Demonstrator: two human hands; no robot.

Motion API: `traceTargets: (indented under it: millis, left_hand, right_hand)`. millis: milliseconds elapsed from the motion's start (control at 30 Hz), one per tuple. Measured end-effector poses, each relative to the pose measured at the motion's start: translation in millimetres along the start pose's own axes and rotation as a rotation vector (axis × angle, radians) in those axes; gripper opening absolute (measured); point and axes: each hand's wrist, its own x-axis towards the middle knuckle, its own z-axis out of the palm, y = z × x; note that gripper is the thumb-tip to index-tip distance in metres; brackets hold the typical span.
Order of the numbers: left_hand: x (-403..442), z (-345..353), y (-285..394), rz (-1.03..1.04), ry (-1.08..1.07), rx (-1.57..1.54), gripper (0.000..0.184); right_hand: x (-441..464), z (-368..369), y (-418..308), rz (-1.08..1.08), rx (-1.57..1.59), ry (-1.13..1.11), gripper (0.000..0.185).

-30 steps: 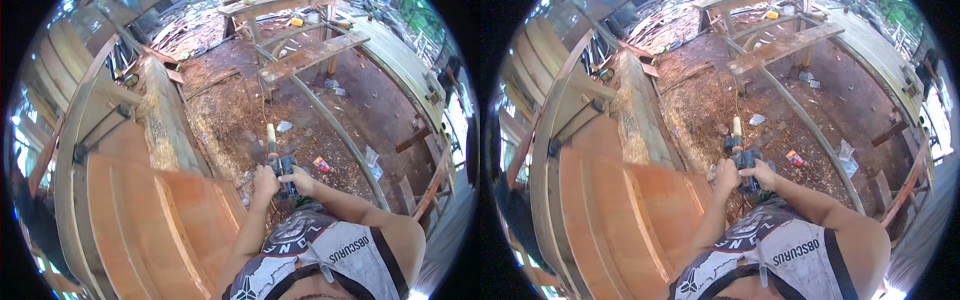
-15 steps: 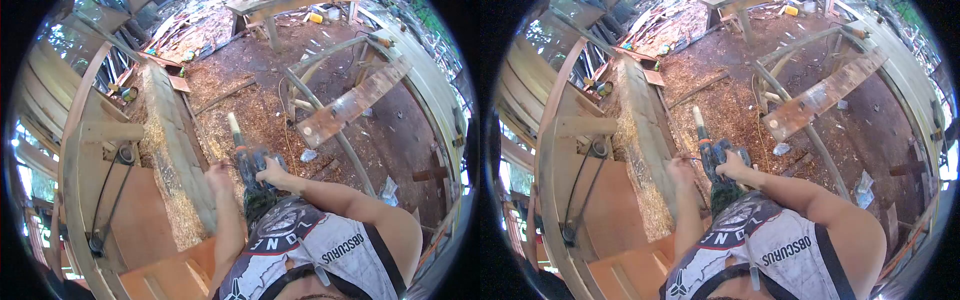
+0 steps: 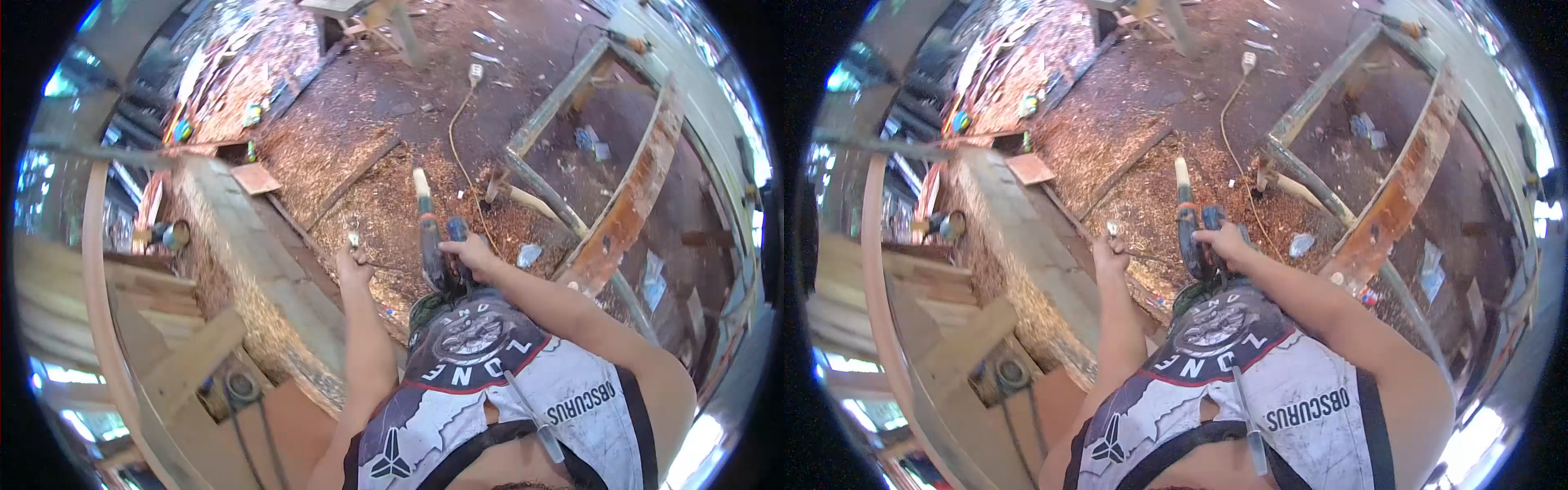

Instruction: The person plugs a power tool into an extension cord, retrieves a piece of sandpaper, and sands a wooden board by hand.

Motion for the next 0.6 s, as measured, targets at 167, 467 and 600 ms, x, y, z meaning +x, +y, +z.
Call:
traceTargets:
  millis: [167, 467, 600]
  left_hand:
    - [50.6, 114.4, 53.1, -0.126, -0.162, 0.482, 0.022]
    - [243.8, 281.4, 58.1, 0.42, -0.081, 1.313, 0.025]
    - [358.4, 309.0, 85.1, 0.671, -0.206, 1.598, 0.036]
  right_hand:
    - [31.7, 5.7, -55.0, -0.141, 0.258, 0.136, 0.018]
    - [204.4, -56.7, -179.9, -0.147, 0.647, 0.465, 0.015]
    - [238.6, -100.8, -230.4, -0.182, 0.775, 0.517, 0.014]
